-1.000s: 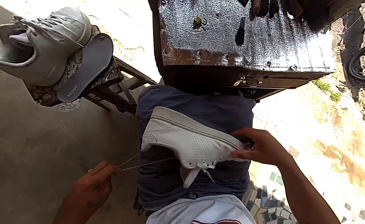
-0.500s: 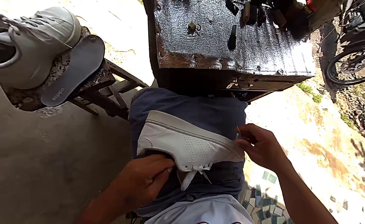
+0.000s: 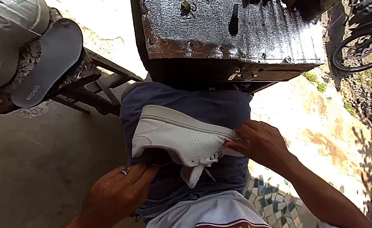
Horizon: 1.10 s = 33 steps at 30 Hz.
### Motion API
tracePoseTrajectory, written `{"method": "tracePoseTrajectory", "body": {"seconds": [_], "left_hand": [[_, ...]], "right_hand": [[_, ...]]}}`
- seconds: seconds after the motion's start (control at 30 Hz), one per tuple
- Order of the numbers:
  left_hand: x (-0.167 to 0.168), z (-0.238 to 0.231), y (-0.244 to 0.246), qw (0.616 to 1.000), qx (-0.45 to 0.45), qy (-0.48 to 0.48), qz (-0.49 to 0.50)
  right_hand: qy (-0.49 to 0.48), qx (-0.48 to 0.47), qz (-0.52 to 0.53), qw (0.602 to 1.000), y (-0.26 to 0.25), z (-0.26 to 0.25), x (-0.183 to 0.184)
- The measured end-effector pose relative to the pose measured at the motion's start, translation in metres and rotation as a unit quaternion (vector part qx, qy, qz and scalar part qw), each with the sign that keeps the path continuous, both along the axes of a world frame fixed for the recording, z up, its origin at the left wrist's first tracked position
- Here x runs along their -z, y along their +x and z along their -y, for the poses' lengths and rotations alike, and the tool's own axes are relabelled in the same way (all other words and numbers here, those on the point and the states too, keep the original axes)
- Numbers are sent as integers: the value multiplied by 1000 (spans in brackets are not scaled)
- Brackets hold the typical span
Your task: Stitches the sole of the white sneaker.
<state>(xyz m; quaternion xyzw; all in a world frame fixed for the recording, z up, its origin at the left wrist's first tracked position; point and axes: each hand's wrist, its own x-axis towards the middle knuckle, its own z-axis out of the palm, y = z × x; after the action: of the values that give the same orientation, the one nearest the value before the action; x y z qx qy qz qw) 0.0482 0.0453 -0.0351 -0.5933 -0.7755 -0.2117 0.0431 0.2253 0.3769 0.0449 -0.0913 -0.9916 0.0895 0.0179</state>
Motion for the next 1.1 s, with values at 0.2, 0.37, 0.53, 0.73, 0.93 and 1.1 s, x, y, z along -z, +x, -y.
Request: {"method": "tracePoseTrajectory", "body": {"seconds": [0.2,0.37,0.53,0.73,0.93,1.1], "left_hand": [[19,29,-11,1000,-9,-14,3],[17,8,-18,999,-11,26,39],[-9,-34,24,994,56,29,94],[-13,-71,91,981,9,125,151],[-28,-62,64,961,172,10,216],[-39,-64,6,976,74,-25,203]], "right_hand": [[-24,-7,10,1000,-1,-3,5],[-81,15,24,996,-6,-9,10],[-147,51,-9,988,-2,-13,22],[-152,87,-28,984,0,-5,32],[-156,73,-46,984,6,-9,35],[-164,50,-68,983,9,-5,35]]}}
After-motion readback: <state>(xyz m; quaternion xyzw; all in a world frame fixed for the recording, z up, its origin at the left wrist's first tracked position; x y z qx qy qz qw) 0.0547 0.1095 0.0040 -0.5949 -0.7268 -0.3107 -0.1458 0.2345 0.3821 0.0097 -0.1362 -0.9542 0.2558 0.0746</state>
